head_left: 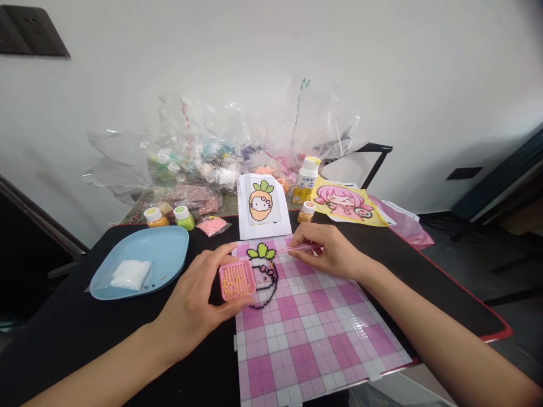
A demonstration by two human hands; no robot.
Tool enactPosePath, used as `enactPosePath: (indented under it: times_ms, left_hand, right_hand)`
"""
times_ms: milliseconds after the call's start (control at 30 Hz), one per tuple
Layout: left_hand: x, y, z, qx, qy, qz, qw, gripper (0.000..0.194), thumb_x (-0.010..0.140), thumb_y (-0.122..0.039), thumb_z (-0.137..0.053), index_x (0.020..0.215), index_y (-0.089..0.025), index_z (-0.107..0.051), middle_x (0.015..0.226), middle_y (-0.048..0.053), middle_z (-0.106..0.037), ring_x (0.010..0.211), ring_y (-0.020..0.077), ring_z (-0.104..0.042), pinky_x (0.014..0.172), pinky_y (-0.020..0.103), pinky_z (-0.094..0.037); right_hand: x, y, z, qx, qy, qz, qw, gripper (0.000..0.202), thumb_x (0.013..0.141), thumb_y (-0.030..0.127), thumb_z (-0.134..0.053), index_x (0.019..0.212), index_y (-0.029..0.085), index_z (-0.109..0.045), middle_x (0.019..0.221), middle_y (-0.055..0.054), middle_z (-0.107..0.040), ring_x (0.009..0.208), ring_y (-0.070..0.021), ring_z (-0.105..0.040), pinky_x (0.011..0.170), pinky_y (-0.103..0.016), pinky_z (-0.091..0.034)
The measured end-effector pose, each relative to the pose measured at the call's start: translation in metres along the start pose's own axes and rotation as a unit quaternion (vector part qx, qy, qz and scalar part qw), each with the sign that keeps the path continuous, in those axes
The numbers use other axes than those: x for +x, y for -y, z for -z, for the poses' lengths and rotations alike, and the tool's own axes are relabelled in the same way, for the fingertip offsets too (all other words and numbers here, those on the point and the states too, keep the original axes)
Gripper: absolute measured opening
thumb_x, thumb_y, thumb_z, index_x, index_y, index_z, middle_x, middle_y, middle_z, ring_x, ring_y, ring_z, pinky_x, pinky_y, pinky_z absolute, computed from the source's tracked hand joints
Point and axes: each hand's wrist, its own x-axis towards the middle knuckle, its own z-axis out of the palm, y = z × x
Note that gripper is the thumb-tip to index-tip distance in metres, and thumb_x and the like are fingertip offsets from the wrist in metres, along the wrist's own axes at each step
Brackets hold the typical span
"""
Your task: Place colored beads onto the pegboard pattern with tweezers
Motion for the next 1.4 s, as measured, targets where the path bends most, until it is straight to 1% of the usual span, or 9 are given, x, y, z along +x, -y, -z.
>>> enactPosePath:
  times_ms: [200,400,567,733,967,1400]
  left_hand:
    - [0.0002,0.0008,-0.0009,0.001,-0.004,-0.006,1.000,0.070,0.084,-0.048,-0.068,0.142,-0.029,-0.033,0.108,0.005,-0.066,0.097,0.0251,-0.065,0.089,0.044,-0.054]
    - [0.0003,-0.0012,0.0000,0.007,-0.001,-0.008,1.000,0.068,0.085,-0.047,-0.067,0.141,-0.029,-0.033,0.108,0.005,-0.066,0.096,0.0243,-0.065,0.087,0.042,-0.054]
    - [0.0011,-0.0015,0.0003,-0.003,0.002,-0.005,1.000,0.068,0.084,-0.048,-0.067,0.141,-0.030,-0.033,0.108,0.005,-0.067,0.096,0.0249,-0.065,0.087,0.044,-0.054]
    - [-0.0002,-0.0008,-0.0005,-0.010,-0.003,0.002,1.000,0.069,0.083,-0.050,-0.067,0.140,-0.030,-0.035,0.108,0.005,-0.067,0.096,0.0251,-0.065,0.088,0.045,-0.053]
    - [-0.0004,0.0002,-0.0011,-0.008,-0.009,-0.009,1.000,0.069,0.083,-0.049,-0.068,0.140,-0.030,-0.035,0.108,0.005,-0.067,0.095,0.0245,-0.065,0.088,0.043,-0.053]
    - [0.0013,-0.0003,-0.0018,-0.012,0.001,0.004,1.000,0.068,0.083,-0.050,-0.067,0.140,-0.031,-0.034,0.108,0.005,-0.066,0.096,0.0250,-0.066,0.088,0.045,-0.054]
  right_hand:
    - [0.0001,0.0011,0.0000,-0.001,0.010,-0.001,1.000,0.013,0.089,0.027,-0.061,0.082,0.016,-0.062,0.076,-0.002,-0.064,0.059,-0.0080,-0.048,0.055,-0.024,-0.039]
    - [-0.0001,0.0007,-0.0011,-0.008,0.028,-0.003,1.000,0.015,0.090,0.028,-0.061,0.082,0.016,-0.062,0.077,-0.003,-0.064,0.060,-0.0084,-0.049,0.055,-0.024,-0.040]
    - [0.0001,-0.0001,-0.0019,-0.007,0.040,-0.003,0.999,0.015,0.090,0.028,-0.060,0.083,0.015,-0.063,0.078,-0.003,-0.065,0.060,-0.0086,-0.049,0.055,-0.024,-0.041]
    - [-0.0006,-0.0009,-0.0036,-0.011,0.044,-0.003,0.999,0.014,0.090,0.026,-0.060,0.083,0.015,-0.064,0.078,-0.003,-0.064,0.061,-0.0089,-0.051,0.055,-0.024,-0.041]
    - [-0.0009,-0.0020,-0.0050,-0.019,0.045,0.002,0.999,0.014,0.090,0.027,-0.061,0.083,0.015,-0.063,0.078,-0.003,-0.064,0.061,-0.0087,-0.051,0.055,-0.024,-0.041]
    - [-0.0010,-0.0025,-0.0048,-0.022,0.050,0.002,0.999,0.014,0.090,0.028,-0.060,0.083,0.015,-0.063,0.078,-0.003,-0.064,0.060,-0.0086,-0.051,0.055,-0.024,-0.041]
